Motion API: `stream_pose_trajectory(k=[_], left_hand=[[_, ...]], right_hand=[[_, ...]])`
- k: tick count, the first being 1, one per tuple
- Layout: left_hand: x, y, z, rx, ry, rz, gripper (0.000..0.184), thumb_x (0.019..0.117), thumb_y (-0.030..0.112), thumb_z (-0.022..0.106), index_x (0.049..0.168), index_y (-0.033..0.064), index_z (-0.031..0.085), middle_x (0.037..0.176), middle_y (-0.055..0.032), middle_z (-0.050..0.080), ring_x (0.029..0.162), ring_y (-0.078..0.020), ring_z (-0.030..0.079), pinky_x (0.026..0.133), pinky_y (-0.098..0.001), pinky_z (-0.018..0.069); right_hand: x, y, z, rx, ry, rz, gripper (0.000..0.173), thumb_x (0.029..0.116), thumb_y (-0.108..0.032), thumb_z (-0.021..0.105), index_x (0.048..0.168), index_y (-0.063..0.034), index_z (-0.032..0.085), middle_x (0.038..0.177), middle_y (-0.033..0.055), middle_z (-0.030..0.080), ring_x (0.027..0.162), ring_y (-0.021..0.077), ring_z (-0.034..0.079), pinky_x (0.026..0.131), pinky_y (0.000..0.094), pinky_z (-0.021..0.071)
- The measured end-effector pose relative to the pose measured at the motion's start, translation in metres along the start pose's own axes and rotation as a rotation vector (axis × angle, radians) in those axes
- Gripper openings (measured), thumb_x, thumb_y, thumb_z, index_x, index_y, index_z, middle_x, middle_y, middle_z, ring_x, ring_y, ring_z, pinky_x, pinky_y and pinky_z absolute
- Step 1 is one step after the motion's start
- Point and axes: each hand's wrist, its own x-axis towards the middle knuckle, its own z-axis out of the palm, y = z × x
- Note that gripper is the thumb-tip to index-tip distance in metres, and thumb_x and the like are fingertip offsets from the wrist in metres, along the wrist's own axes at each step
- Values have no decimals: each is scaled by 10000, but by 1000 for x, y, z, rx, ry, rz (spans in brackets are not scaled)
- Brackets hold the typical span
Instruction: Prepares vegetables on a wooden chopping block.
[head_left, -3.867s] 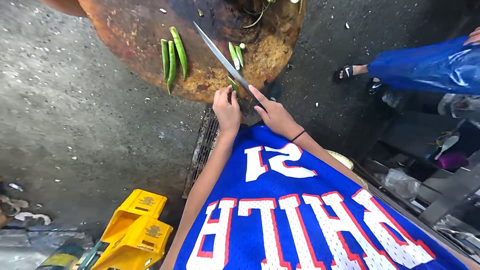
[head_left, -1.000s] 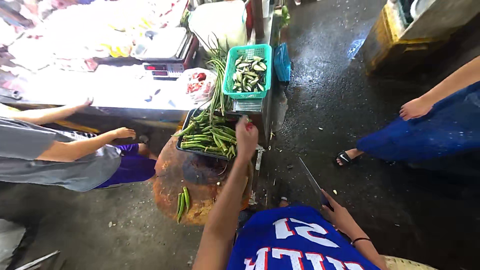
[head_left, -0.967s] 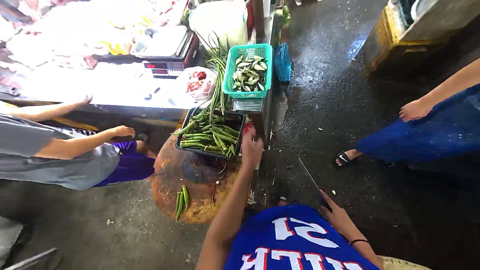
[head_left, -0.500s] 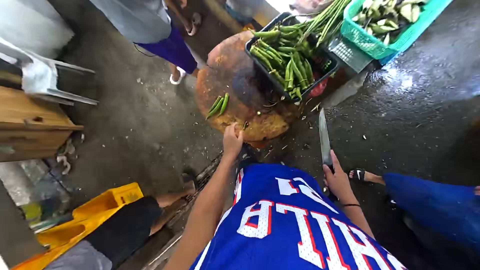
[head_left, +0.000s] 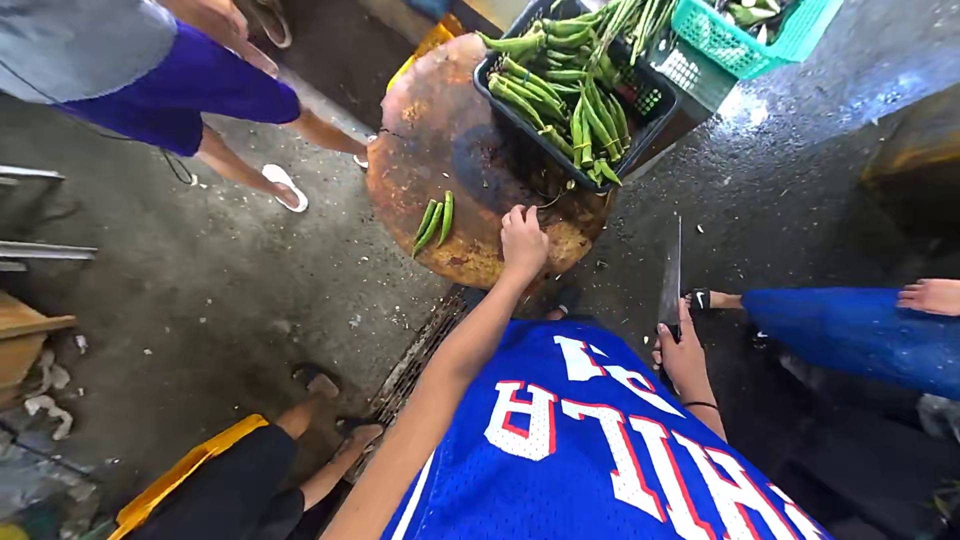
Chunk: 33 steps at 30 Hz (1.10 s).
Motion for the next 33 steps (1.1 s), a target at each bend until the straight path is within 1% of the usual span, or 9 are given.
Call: stream_pose_trajectory(k=[2,5,7,10,14,18,22,30,33], left_hand=[[0,-4,-3,7,-81,0,526,906,211,683,1406,68,601,1507,-210,477,1377,-422,459,1062,-561,475],[-10,-1,-15,-231,-259,241,391,956,171,639,1330,60,644,1314,-182,620,1209,-308,623,1026,-468,536],[-11,-13,-26,-288,-185,283,339,972,161,595,1289,75,678,1217,-134,685,1148,-269,658,999,-463,545],[-2,-62,-60,-51,47,28,347,1010,255,550,1300,115,676,1284,-130,665,1226,-314,611,1001,-530,510],[9,-139,-84,31,176,-148,384,992,247,635,1297,12,644,1299,-231,624,1238,-393,601,1050,-541,500],[11,-144,-88,62,168,-122,342,975,164,656,1272,-4,649,1245,-223,660,1190,-375,643,1030,-522,522],[-1,-119,-72,40,49,-70,392,955,157,662,1330,45,644,1234,-218,670,1162,-382,655,999,-554,534],[-40,-90,-24,-34,51,17,402,953,130,675,1354,99,676,1271,-208,649,1146,-357,655,992,-513,544],[-39,-90,-27,-11,35,26,407,962,121,648,1368,103,670,1277,-199,650,1147,-349,658,983,-513,548]], right_hand=[[-11,4,9,30,16,40,674,1097,-279,472,1659,-361,109,829,97,597,502,174,538,458,367,515],[-21,5,21,41,20,60,680,1096,-264,478,1660,-345,108,831,97,596,505,165,540,461,352,513],[-29,4,30,18,34,36,674,1093,-272,485,1660,-340,127,824,93,604,504,155,540,464,346,513],[-39,4,38,-83,62,-156,652,1077,-287,496,1657,-285,198,852,103,660,516,149,566,488,363,529],[-38,-14,46,-215,-102,-428,602,1065,-311,523,1628,-242,321,1264,150,701,889,234,735,786,477,606],[-10,-44,73,-358,-353,-554,561,1080,-345,482,1617,-252,349,1243,156,711,965,311,733,857,542,583],[3,-96,107,-494,-451,-444,583,1100,-305,435,1647,-300,234,1151,223,714,991,390,711,934,583,539],[8,-155,130,-626,-361,-653,606,1084,-286,498,1612,-450,252,915,141,718,777,338,710,678,558,587],[13,-151,131,-675,-369,-650,605,1082,-291,504,1607,-467,260,927,142,723,787,340,715,683,564,588]])
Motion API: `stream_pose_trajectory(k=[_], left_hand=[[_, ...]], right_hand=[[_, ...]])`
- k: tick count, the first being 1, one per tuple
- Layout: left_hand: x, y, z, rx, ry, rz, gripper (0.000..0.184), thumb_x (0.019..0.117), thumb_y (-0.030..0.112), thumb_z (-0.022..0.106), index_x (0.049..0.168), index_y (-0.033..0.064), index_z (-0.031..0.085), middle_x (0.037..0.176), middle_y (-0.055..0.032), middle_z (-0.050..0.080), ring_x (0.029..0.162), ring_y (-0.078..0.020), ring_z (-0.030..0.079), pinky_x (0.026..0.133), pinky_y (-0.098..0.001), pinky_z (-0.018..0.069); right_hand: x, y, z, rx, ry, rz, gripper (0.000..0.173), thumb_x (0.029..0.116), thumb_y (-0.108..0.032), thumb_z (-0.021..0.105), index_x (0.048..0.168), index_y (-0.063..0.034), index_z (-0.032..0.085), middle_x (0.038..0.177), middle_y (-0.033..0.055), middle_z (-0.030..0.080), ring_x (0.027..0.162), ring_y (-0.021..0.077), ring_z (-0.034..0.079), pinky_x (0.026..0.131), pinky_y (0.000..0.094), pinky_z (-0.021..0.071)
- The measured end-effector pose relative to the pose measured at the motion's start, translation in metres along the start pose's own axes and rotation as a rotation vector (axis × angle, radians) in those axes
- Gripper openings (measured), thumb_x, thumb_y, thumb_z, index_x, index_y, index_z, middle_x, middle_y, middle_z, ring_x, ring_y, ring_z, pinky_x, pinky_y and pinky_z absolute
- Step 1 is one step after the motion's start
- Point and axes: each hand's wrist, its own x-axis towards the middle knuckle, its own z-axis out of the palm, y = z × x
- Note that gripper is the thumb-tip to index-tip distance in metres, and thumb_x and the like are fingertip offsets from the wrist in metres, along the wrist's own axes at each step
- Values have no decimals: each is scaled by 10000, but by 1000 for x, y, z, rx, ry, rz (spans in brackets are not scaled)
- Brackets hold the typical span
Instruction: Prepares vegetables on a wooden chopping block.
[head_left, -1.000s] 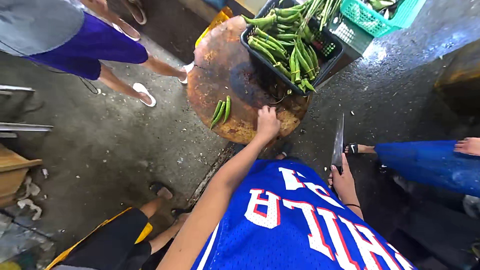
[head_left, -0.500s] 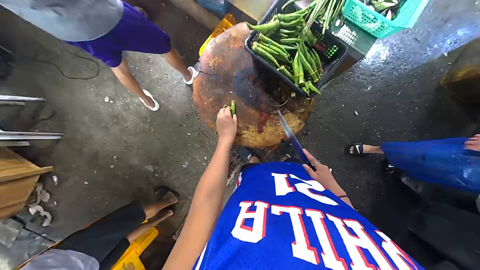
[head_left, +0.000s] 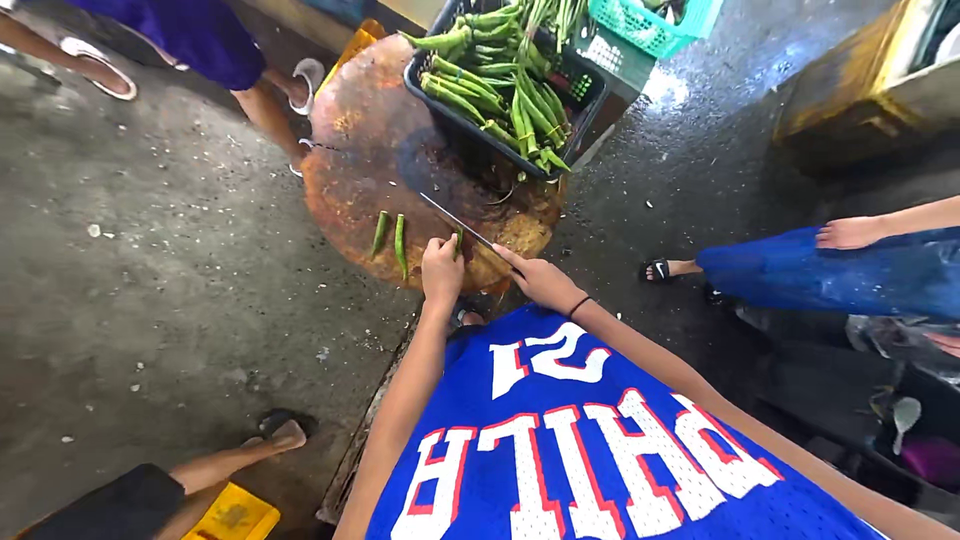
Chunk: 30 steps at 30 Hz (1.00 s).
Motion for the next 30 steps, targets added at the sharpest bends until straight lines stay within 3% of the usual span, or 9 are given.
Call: stream_pose_trajectory(k=[9,11,13,16,18,19,21,23,30], left_hand=[[-2,-12,8,-43,36,26,370,1011,176,638,1373,103,663,1262,-182,656,1165,-320,651,1019,-468,533],[-6,-16,8,-72,51,40,390,1024,222,633,1391,92,645,1266,-186,649,1171,-320,642,1035,-464,521],[-17,-17,7,-109,55,27,418,1012,208,639,1408,74,624,1267,-196,636,1096,-306,660,975,-447,552],[-31,-15,11,-165,76,8,357,999,135,639,1348,67,662,1246,-195,645,1014,-276,692,906,-418,590],[-35,-13,17,-192,115,2,318,998,136,655,1304,58,690,1212,-192,655,1001,-261,694,895,-391,594],[-35,-12,20,-203,129,-13,314,1000,146,658,1298,56,695,1212,-188,660,1015,-252,694,905,-377,591],[-34,-11,25,-213,148,-38,305,1009,158,652,1291,56,704,1218,-176,664,1034,-238,688,927,-353,578],[-36,-9,27,-209,165,-45,287,1012,154,647,1274,60,715,1221,-168,666,1046,-231,686,947,-349,569],[-37,-10,30,-262,249,-79,166,967,75,653,1088,26,756,1184,-139,714,1121,-240,681,1006,-398,536]], right_hand=[[24,29,41,55,-103,22,613,1105,-353,432,1619,-497,131,904,169,720,778,370,713,709,593,577],[34,37,35,166,-173,37,608,1108,-385,419,1617,-513,111,1021,197,727,859,394,713,778,624,560],[39,44,29,341,-255,17,628,1107,-356,443,1635,-461,120,1287,211,668,1025,404,699,904,634,534],[40,55,42,678,-270,-16,642,1097,-299,482,1647,-395,166,1483,162,525,856,296,667,699,495,575],[35,53,47,640,-214,-28,629,1095,-297,487,1644,-391,196,1538,109,504,1009,287,684,825,520,575],[31,48,48,543,-161,-15,612,1093,-328,486,1632,-431,214,1502,94,554,1097,301,690,917,566,560],[20,31,50,384,-36,18,573,1091,-353,486,1608,-465,268,1185,170,710,906,360,715,785,606,565],[14,10,41,285,-72,33,581,1106,-319,448,1627,-439,222,1056,198,727,868,381,712,802,598,562],[16,-12,43,109,-73,-65,614,1094,-273,474,1626,-443,218,1042,162,733,957,366,717,869,585,565]])
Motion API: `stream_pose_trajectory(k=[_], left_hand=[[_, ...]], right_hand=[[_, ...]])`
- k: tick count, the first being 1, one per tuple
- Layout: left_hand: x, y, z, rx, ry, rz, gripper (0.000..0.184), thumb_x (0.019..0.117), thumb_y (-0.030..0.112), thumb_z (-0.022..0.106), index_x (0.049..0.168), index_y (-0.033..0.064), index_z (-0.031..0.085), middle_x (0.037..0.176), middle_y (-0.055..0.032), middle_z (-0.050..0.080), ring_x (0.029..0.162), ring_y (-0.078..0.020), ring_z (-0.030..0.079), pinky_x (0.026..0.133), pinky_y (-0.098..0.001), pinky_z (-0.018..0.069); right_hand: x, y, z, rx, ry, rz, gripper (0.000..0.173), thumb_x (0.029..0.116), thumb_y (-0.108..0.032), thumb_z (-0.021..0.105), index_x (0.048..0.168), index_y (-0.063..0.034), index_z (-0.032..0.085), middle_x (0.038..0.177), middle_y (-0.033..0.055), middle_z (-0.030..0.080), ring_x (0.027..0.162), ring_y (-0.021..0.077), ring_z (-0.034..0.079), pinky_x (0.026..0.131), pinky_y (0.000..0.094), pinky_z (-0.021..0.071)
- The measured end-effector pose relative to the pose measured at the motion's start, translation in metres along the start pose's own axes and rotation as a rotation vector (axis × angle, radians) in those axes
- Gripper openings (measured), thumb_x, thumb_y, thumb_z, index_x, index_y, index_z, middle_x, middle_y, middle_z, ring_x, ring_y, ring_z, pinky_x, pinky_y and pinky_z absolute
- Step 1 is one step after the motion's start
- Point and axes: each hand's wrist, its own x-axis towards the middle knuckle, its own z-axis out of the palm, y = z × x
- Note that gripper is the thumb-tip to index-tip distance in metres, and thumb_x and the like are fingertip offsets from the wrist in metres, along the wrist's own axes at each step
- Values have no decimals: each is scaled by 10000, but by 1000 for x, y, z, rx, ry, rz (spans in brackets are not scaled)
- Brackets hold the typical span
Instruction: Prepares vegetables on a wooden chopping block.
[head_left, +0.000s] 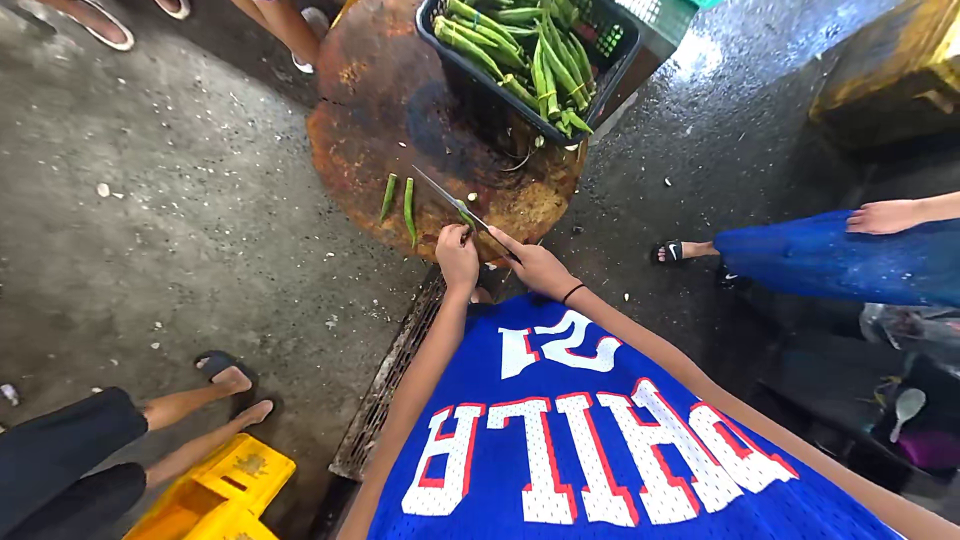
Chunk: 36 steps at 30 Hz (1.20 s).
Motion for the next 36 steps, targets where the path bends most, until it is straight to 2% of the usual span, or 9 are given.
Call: stream_pose_trajectory(k=[10,15,20,22,26,29,31,34,36], left_hand=[[-1,2,2,-53,42,-56,133,969,99,668,1038,38,764,1144,-106,728,1092,-194,684,986,-351,534],[2,9,-1,-46,-14,-161,173,978,154,668,1075,44,758,1164,-108,724,1109,-212,679,1011,-394,526],[5,12,-1,-25,-33,-179,181,982,162,658,1112,71,745,1160,-101,711,1086,-199,675,993,-374,529],[10,14,-9,2,-80,-172,270,978,150,605,1210,68,714,1227,-126,688,1147,-233,657,1018,-409,519],[31,29,-22,131,-227,-243,520,956,399,708,1319,41,607,1266,-197,634,1185,-333,629,1022,-521,513],[46,42,-20,190,-276,-247,491,910,306,763,1283,27,609,1194,-208,671,1130,-366,660,983,-555,533],[50,48,-15,26,-245,-316,442,904,251,754,1261,28,620,1125,-180,701,1033,-308,699,919,-511,570],[46,44,-4,-418,-181,-502,374,915,181,780,1208,-3,637,1087,-182,703,868,-242,742,799,-417,646],[40,37,0,-448,-160,-534,314,915,184,784,1156,9,682,1055,-160,720,841,-229,742,775,-415,648]], right_hand=[[6,-6,5,3,0,14,603,1104,-276,441,1636,-421,195,1015,179,734,922,385,721,837,601,567],[7,-13,6,13,-11,50,603,1105,-280,440,1636,-418,192,1012,183,733,910,389,722,822,608,570],[3,-11,3,46,8,49,593,1107,-288,438,1639,-399,199,1007,175,732,903,369,721,834,577,574],[-1,-9,-1,76,25,60,601,1109,-291,437,1643,-397,182,983,179,726,858,365,716,808,573,575],[-15,3,-10,135,81,103,605,1110,-299,433,1641,-413,168,977,189,726,839,377,714,789,588,572],[-32,17,-5,188,168,116,607,1103,-337,446,1630,-462,170,936,180,723,715,360,699,640,584,573],[-37,31,2,215,193,128,606,1097,-364,448,1617,-500,170,869,154,713,621,321,672,562,553,567],[-36,30,-7,218,155,139,608,1104,-345,443,1626,-480,162,929,171,725,719,352,699,654,587,571],[-35,29,-11,208,121,150,607,1105,-341,440,1629,-470,162,961,188,728,777,382,709,700,610,570]])
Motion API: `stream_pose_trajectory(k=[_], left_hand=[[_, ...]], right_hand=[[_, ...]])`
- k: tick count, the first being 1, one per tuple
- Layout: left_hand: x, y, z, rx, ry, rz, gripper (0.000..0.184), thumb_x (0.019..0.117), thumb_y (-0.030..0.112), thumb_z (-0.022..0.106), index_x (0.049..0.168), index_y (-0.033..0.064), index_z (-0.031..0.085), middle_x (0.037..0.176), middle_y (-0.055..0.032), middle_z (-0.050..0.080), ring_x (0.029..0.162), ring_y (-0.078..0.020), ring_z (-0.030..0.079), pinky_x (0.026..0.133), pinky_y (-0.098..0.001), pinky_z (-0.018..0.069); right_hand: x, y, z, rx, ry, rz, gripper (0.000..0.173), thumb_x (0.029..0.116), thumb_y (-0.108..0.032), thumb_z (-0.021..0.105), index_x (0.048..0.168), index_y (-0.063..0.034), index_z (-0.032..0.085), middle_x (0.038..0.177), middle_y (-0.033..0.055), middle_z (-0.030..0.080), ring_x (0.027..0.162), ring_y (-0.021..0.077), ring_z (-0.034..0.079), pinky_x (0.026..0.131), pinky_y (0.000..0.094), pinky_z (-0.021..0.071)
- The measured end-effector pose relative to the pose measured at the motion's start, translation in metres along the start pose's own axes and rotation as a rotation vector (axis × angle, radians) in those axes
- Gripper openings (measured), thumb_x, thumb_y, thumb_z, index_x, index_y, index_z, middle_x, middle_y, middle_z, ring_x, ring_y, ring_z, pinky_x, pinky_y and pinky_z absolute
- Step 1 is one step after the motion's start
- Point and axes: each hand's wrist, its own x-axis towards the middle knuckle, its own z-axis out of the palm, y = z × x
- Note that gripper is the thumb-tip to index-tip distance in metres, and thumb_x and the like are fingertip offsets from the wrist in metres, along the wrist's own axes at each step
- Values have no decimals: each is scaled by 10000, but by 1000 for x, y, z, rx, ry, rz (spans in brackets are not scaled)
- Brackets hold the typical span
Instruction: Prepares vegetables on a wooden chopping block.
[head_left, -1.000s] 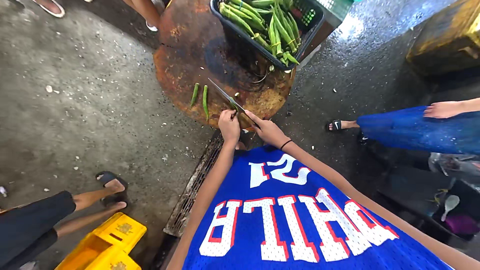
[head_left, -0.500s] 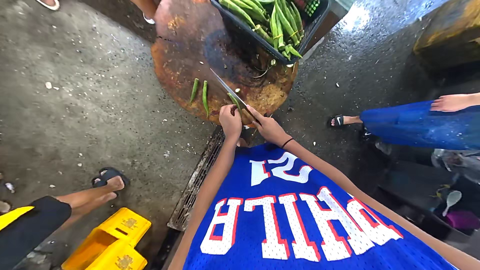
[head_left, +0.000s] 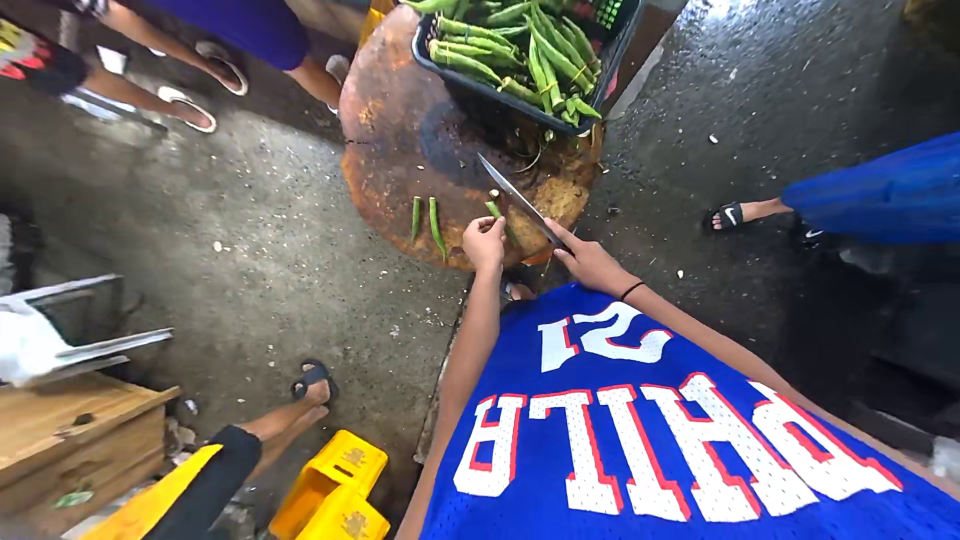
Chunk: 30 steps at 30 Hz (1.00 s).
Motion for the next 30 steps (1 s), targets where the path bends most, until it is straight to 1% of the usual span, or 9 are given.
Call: stream_pose_trajectory(k=[2,5,7,10,11,14,21,25,30], left_hand=[[-1,-4,-1,74,12,12,250,931,229,770,1107,57,724,1025,-118,738,835,-212,746,748,-423,652],[-3,-6,-5,272,41,50,219,962,321,720,1076,141,772,983,-57,758,823,-193,722,736,-448,603],[-3,-8,-7,323,73,92,226,975,318,697,1093,135,760,996,-64,751,830,-193,724,744,-446,611],[-6,-14,-8,317,99,155,229,993,243,655,1169,112,719,1079,-77,744,915,-188,733,798,-440,621],[-7,-15,-8,314,103,166,220,998,220,646,1170,107,722,1092,-76,747,939,-184,731,826,-438,611],[-8,-22,-6,322,109,176,218,1010,240,629,1153,115,736,1075,-67,746,907,-168,738,810,-420,632],[-9,-24,-5,331,99,164,222,980,241,684,1154,110,730,1082,-61,743,965,-165,727,844,-418,616],[-7,-25,-6,317,102,163,203,972,256,697,1123,127,740,1040,-33,757,925,-139,730,832,-403,611],[-9,-23,-7,326,112,176,182,975,240,695,1102,120,747,1022,-28,761,931,-130,720,885,-391,575]], right_hand=[[6,-2,-5,-12,-67,11,606,1110,-336,428,1627,-478,146,1016,200,723,867,402,711,783,626,564],[10,-5,-5,-16,-98,-15,597,1111,-342,425,1625,-483,155,1015,208,722,869,410,710,792,624,560],[13,-10,-4,-21,-110,-36,596,1112,-333,423,1629,-467,158,991,214,720,846,410,710,782,622,561],[15,-15,-4,-29,-120,-54,591,1111,-316,430,1631,-448,182,988,211,723,853,410,709,793,622,559],[17,-18,-4,-38,-133,-57,595,1111,-311,430,1633,-443,178,1000,209,722,867,407,709,804,618,559],[20,-23,-2,-66,-159,-71,603,1112,-309,430,1638,-434,163,984,201,722,868,397,709,811,604,562],[26,-32,9,-96,-164,-71,606,1113,-293,422,1637,-435,155,957,184,719,860,379,710,802,585,568],[27,-32,16,-83,-157,-66,600,1113,-287,425,1641,-407,168,982,189,724,883,385,714,825,588,567],[25,-33,21,-83,-165,-48,603,1113,-296,423,1646,-393,158,977,193,719,886,387,711,823,583,566]])
